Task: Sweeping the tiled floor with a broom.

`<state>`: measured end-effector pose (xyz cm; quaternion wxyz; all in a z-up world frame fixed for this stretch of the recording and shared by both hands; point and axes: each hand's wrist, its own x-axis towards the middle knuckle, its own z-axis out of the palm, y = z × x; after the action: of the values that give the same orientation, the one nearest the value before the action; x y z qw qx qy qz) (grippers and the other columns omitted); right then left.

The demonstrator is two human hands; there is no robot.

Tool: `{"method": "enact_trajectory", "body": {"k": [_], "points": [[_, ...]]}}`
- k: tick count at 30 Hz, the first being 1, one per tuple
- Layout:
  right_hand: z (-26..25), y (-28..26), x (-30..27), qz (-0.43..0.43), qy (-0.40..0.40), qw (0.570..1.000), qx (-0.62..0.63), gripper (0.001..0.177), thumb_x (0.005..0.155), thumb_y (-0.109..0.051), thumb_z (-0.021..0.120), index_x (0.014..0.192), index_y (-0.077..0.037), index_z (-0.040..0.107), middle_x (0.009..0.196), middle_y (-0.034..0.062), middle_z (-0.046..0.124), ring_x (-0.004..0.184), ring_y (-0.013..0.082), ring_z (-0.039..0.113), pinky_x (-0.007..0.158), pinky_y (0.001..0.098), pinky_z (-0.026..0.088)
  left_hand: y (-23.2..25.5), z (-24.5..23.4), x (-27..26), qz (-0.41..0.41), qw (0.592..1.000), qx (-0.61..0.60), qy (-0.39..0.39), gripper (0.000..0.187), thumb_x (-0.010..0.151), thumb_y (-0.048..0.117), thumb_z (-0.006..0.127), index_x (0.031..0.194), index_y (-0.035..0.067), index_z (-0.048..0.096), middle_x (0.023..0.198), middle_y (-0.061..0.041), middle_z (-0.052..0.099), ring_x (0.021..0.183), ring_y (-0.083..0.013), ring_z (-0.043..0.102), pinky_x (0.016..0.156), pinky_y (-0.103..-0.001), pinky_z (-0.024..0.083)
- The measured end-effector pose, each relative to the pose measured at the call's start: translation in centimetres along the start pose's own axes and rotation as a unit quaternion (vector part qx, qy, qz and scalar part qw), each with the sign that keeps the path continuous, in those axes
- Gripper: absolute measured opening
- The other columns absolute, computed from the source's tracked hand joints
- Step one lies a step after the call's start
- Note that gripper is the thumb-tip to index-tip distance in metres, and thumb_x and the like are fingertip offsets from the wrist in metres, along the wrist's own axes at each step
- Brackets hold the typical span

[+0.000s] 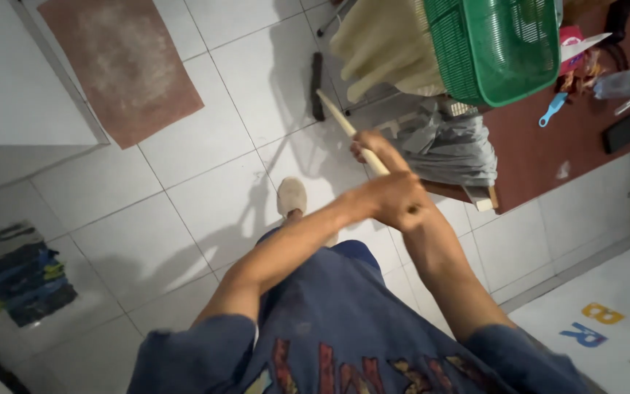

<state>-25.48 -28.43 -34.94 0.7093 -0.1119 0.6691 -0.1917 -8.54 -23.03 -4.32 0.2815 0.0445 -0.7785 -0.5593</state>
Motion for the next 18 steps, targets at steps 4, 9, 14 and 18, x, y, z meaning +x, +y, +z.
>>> {"method": "enact_trajectory", "body": {"k": [4,9,14,18], "points": [[-1.5,1.9,-13.5,-0.043,0.050,0.997,-0.050,0.015,0.097,-0.014,0.053,0.094,0.000,0.057,0.064,0.0056,0.055,0.046,0.0153,0.051,0.037,0.0316,0.038,2.8,7.1,1.1,0.137,0.989,-0.041,0.048,0.015,0.069,0.020,0.064,0.058,0.011,0.060,0.054,-0.011,0.060,0.045,-0.0258,0.055,0.046,-0.039,0.043],[-1.6,10.7,-20.7,0.047,0.130,0.990,0.035,0.011,0.097,-0.016,0.052,0.099,-0.005,0.056,0.066,0.0054,0.054,0.046,0.0140,0.046,0.036,0.0292,0.036,7.8,12.8,-2.0,0.070,0.988,-0.068,-0.116,0.028,0.083,0.021,0.060,0.058,0.010,0.062,0.052,-0.008,0.062,0.044,-0.0240,0.059,0.046,-0.038,0.047],[-1.7,17.7,-23.7,0.124,0.053,0.960,0.247,0.019,0.102,-0.021,0.046,0.087,-0.008,0.048,0.062,-0.0006,0.044,0.045,0.0096,0.037,0.036,0.0251,0.029,9.0,14.1,-2.5,0.135,0.975,-0.159,-0.073,0.027,0.082,0.023,0.061,0.058,0.010,0.064,0.055,-0.008,0.061,0.047,-0.0225,0.056,0.049,-0.039,0.046],[-0.5,17.2,-26.0,0.173,-0.052,0.928,0.324,0.032,0.102,-0.026,0.044,0.072,-0.018,0.041,0.058,-0.0074,0.040,0.044,0.0065,0.037,0.037,0.0241,0.028,7.5,12.4,-1.8,0.079,0.975,-0.196,-0.072,0.032,0.084,0.024,0.062,0.057,0.008,0.059,0.050,-0.008,0.057,0.043,-0.0220,0.051,0.049,-0.039,0.042]]}}
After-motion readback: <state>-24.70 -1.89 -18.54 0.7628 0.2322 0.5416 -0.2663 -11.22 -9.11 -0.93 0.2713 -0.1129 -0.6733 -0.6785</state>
